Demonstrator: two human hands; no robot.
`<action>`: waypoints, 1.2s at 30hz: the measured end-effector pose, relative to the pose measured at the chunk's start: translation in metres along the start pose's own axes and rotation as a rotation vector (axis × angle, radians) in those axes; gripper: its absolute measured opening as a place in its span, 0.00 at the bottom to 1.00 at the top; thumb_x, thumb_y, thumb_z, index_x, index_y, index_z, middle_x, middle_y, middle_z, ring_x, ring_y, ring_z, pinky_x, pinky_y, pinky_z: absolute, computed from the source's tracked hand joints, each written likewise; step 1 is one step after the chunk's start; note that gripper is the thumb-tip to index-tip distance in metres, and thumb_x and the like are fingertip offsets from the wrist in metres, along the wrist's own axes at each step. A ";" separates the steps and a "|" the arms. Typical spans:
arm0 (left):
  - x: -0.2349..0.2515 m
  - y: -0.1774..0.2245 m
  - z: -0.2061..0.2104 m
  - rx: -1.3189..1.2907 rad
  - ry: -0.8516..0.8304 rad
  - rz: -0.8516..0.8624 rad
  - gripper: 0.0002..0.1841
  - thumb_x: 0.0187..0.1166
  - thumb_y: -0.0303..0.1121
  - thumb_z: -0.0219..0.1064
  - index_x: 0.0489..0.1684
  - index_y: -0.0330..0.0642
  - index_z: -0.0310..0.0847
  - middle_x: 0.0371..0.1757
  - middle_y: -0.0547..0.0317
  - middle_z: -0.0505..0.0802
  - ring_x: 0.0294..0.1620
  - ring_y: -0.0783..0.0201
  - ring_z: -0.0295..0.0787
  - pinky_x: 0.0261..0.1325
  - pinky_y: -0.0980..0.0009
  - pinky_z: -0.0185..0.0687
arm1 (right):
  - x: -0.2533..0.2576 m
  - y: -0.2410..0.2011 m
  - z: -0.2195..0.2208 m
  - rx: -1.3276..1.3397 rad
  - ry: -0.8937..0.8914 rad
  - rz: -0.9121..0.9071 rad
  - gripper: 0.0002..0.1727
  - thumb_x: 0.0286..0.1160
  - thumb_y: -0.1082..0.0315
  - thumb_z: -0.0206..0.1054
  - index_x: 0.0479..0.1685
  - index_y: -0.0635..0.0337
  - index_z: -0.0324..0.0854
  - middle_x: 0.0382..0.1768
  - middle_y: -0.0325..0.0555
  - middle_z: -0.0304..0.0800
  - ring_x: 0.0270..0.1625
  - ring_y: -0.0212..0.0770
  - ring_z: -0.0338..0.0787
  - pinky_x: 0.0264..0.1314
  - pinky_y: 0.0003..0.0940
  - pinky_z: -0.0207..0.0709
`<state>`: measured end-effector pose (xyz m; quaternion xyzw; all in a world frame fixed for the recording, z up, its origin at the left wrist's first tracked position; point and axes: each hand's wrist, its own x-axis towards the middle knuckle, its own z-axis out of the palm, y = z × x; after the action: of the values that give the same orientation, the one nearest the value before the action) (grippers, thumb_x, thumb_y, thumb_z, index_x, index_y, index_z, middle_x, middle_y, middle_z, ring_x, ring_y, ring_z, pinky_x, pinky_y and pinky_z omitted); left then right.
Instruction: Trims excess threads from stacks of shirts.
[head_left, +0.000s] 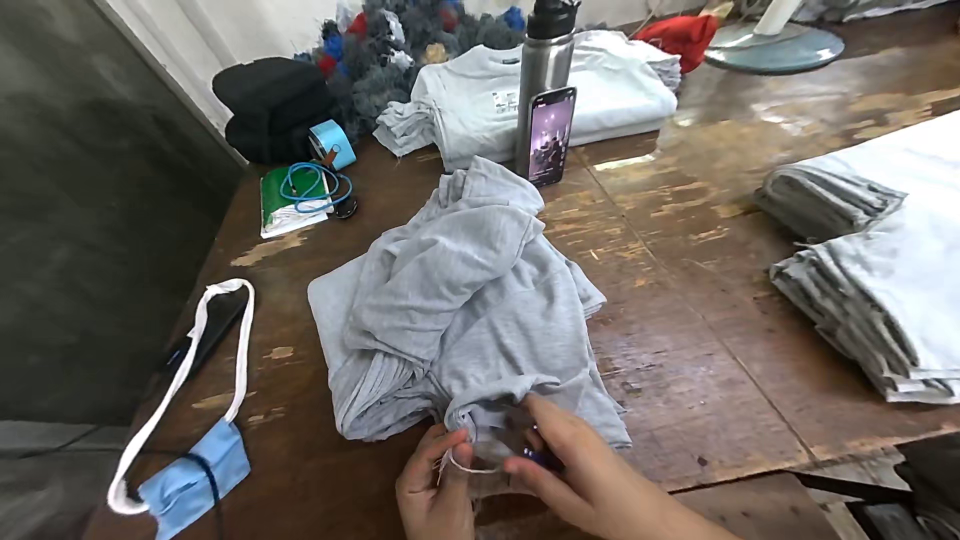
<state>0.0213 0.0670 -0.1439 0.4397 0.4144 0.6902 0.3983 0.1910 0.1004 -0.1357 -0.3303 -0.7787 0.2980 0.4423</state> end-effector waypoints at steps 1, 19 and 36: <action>0.001 0.001 0.000 -0.027 0.007 -0.006 0.08 0.78 0.43 0.72 0.47 0.64 0.96 0.45 0.79 0.96 0.46 0.82 0.91 0.52 0.82 0.88 | -0.001 0.002 0.001 -0.072 -0.008 0.010 0.21 0.86 0.49 0.61 0.38 0.61 0.76 0.28 0.43 0.76 0.26 0.31 0.76 0.27 0.23 0.73; -0.007 0.007 -0.011 -0.128 -0.073 -0.023 0.08 0.77 0.42 0.73 0.47 0.61 0.96 0.51 0.75 0.96 0.50 0.78 0.92 0.52 0.79 0.90 | 0.001 -0.010 0.013 -0.478 -0.037 -0.035 0.22 0.85 0.46 0.54 0.30 0.54 0.77 0.19 0.38 0.76 0.15 0.36 0.77 0.13 0.30 0.67; -0.003 0.011 -0.009 -0.074 -0.038 -0.020 0.04 0.79 0.40 0.71 0.44 0.58 0.91 0.47 0.73 0.95 0.47 0.79 0.92 0.50 0.81 0.88 | 0.003 -0.008 -0.004 -0.213 0.054 -0.013 0.22 0.88 0.48 0.57 0.35 0.58 0.74 0.21 0.38 0.73 0.20 0.30 0.72 0.20 0.23 0.67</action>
<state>0.0116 0.0584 -0.1368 0.4336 0.3855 0.6923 0.4290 0.1918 0.0981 -0.1263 -0.3783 -0.7960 0.2015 0.4274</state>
